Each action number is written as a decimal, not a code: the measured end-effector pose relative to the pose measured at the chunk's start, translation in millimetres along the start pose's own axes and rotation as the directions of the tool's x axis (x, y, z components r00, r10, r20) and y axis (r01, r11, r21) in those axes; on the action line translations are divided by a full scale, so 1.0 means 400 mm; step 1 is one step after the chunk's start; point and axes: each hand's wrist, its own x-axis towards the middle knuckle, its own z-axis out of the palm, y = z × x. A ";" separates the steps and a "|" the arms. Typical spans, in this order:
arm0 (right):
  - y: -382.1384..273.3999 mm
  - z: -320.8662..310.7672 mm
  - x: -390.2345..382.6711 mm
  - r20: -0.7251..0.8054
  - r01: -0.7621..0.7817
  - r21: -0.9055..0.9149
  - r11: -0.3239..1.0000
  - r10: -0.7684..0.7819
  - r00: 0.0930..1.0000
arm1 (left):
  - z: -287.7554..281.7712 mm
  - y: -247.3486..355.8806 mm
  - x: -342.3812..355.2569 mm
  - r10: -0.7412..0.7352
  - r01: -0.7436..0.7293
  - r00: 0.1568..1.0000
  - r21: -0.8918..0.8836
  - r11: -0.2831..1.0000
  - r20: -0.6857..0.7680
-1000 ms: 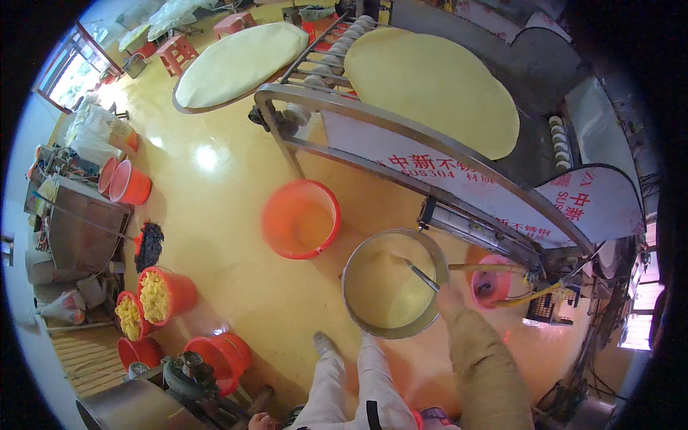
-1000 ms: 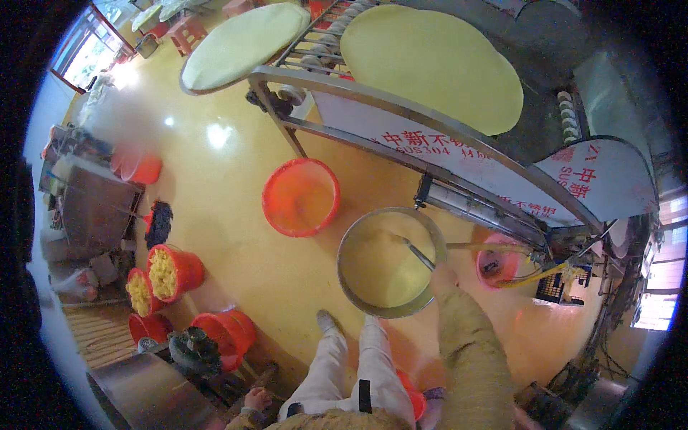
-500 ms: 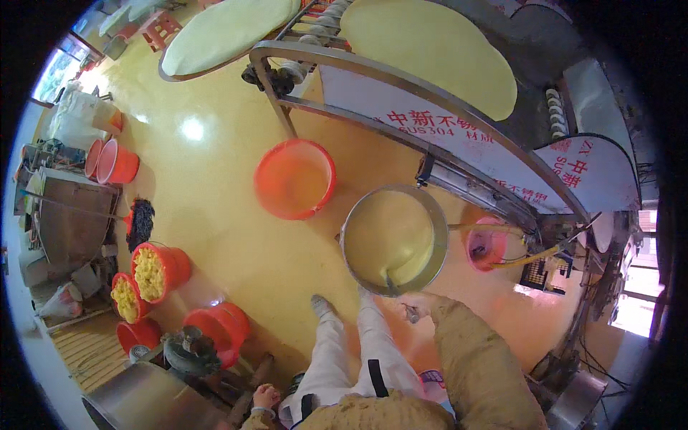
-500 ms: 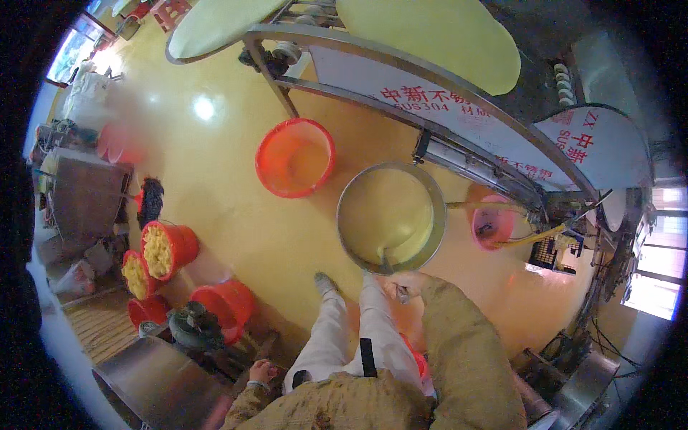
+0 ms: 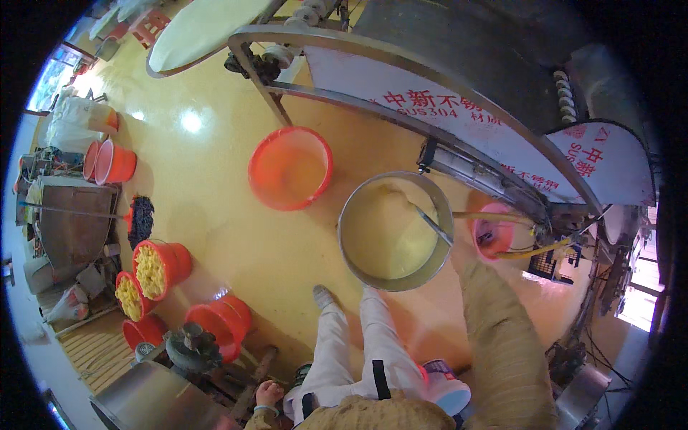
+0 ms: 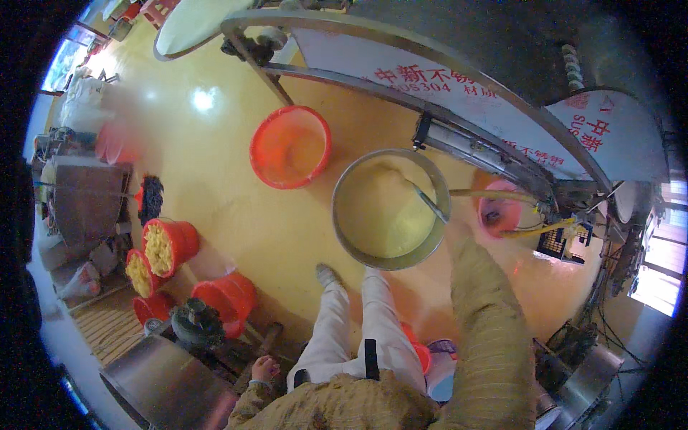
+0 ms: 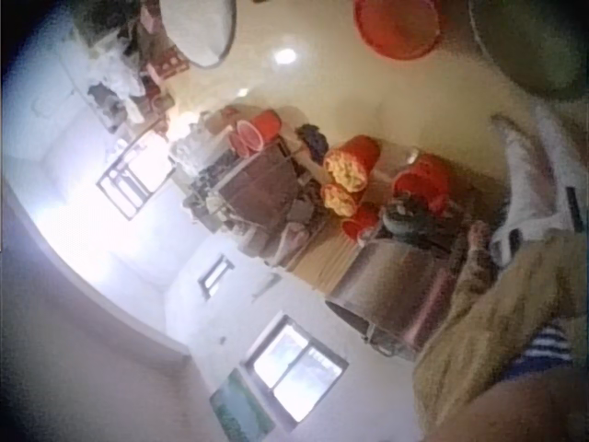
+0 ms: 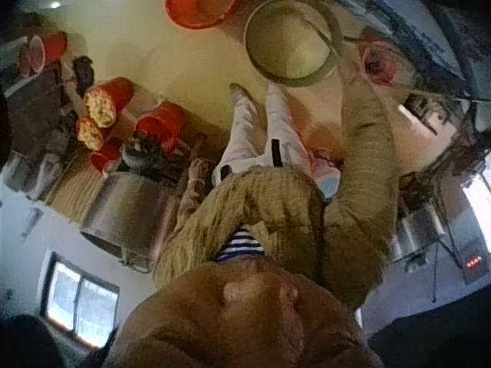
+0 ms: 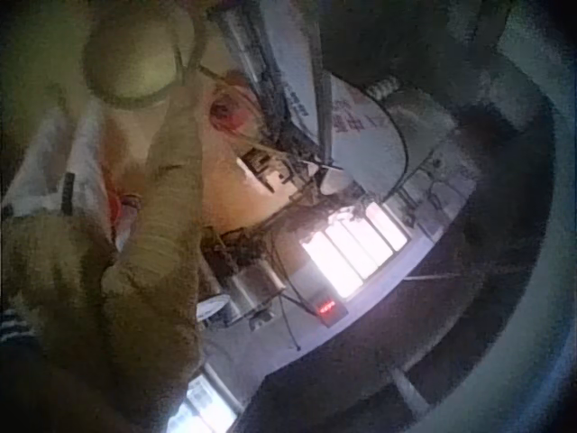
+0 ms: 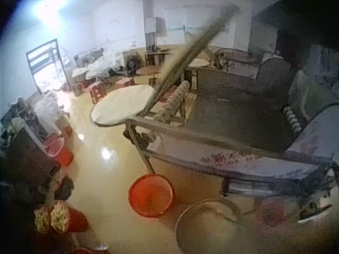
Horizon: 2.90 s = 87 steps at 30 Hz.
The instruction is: The person stirs a yellow batter in a metal bowl, then uses a ladle to pour batter onto a rotating heated drum to form thin circular sheets. They lift the cooked sheets and stack them on a nearby table.
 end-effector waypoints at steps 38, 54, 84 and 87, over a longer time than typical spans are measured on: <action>-0.300 -0.050 -0.241 0.792 -0.720 0.607 0.338 -0.334 0.511 | -0.018 -0.043 -0.011 -0.026 0.027 0.999 0.029 0.999 -0.026; -0.105 -0.269 -0.085 -0.059 -0.078 0.366 0.927 0.106 0.993 | 0.021 0.067 0.001 0.040 -0.040 0.999 0.113 0.993 0.000; -0.072 -0.227 -0.051 -0.075 -0.026 0.327 0.945 0.053 0.996 | 0.053 0.061 -0.027 0.036 -0.038 0.999 0.081 0.996 0.037; -0.134 -0.042 -0.061 -0.082 -0.088 0.365 0.927 0.126 0.989 | 0.047 0.037 -0.032 0.041 -0.050 0.984 0.047 0.998 0.174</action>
